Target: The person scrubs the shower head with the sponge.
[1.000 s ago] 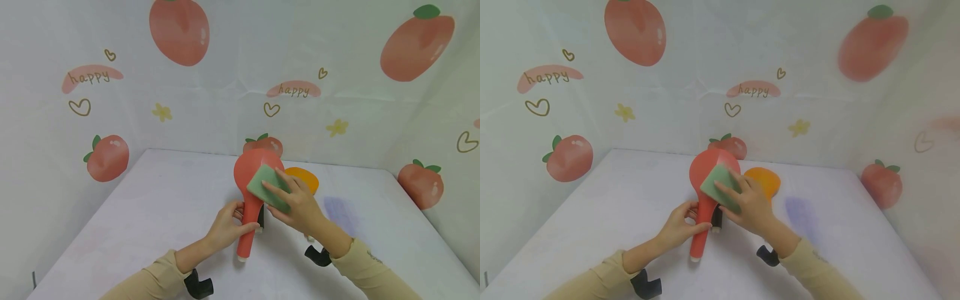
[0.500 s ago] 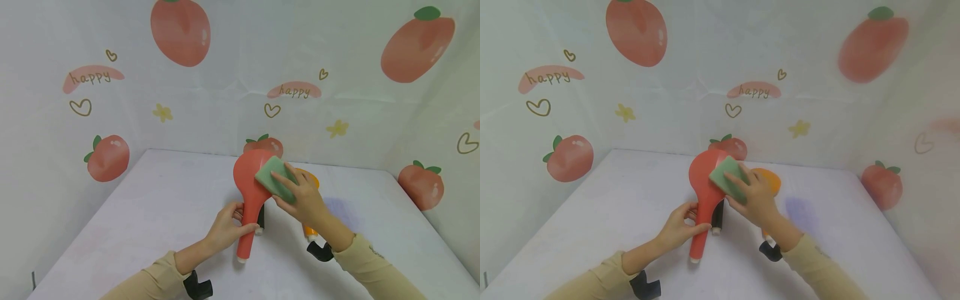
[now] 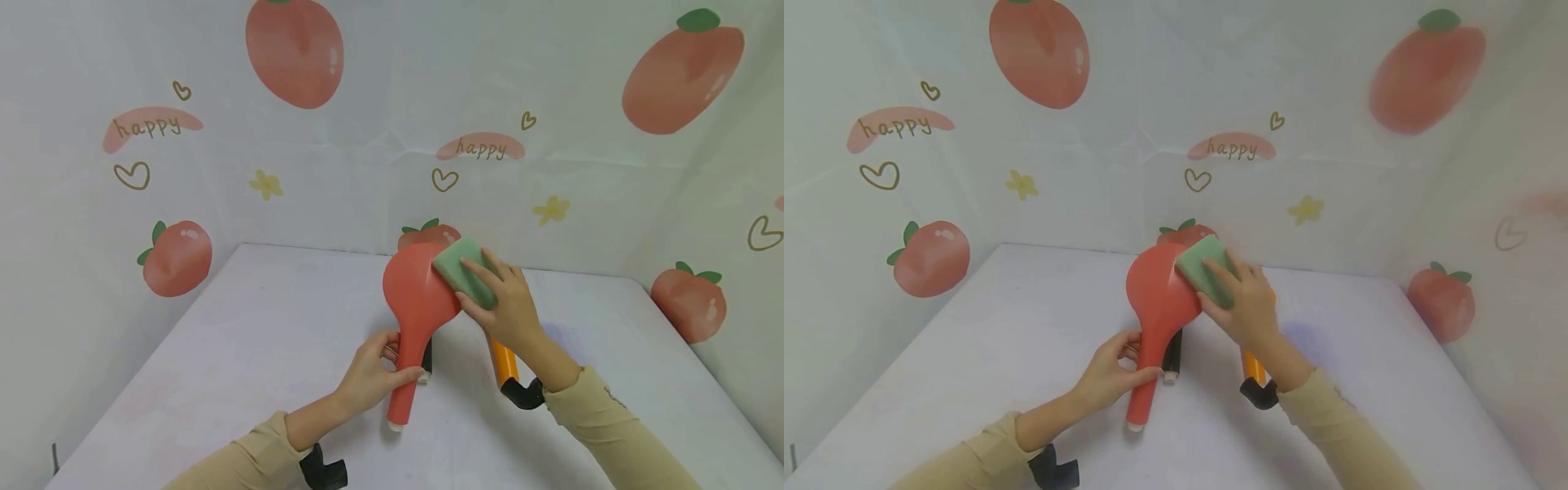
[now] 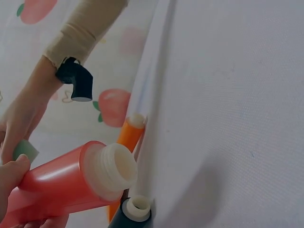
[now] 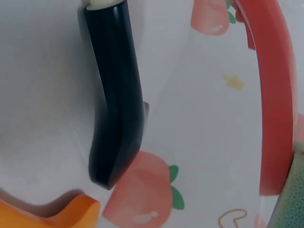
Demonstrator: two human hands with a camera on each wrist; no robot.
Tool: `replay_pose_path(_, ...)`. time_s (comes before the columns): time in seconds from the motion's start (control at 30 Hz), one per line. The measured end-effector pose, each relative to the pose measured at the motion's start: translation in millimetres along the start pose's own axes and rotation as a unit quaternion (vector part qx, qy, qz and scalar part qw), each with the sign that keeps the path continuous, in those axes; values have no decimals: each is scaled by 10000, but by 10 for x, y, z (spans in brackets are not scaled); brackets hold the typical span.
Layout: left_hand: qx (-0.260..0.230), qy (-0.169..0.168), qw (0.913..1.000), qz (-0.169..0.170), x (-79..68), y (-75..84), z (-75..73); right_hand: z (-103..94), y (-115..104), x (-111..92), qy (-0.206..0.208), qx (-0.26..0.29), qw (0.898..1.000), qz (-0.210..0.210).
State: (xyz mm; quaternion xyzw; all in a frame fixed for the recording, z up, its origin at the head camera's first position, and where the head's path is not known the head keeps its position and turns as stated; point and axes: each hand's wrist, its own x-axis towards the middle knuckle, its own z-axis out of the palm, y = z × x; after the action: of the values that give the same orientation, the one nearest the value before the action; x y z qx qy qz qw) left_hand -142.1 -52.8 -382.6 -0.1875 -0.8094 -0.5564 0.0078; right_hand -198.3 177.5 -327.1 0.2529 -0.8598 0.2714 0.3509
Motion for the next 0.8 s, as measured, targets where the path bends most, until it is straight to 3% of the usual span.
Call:
replay_pose_path(0.2,41,34,9999,94,-9,9,20,23,-31,13,-73,-154,9991,-385)
replay_pose_path(0.4,66,-19,9999,116,-17,-2,34,-39,26,121,-25,24,9992,387)
replay_pose_path(0.5,105,-19,9998,147,-21,-1,39,-40,34,151,-11,92,9984,551)
replay_pose_path(0.8,356,80,9989,305,-34,24,40,-12,-31,178,-93,39,9999,94)
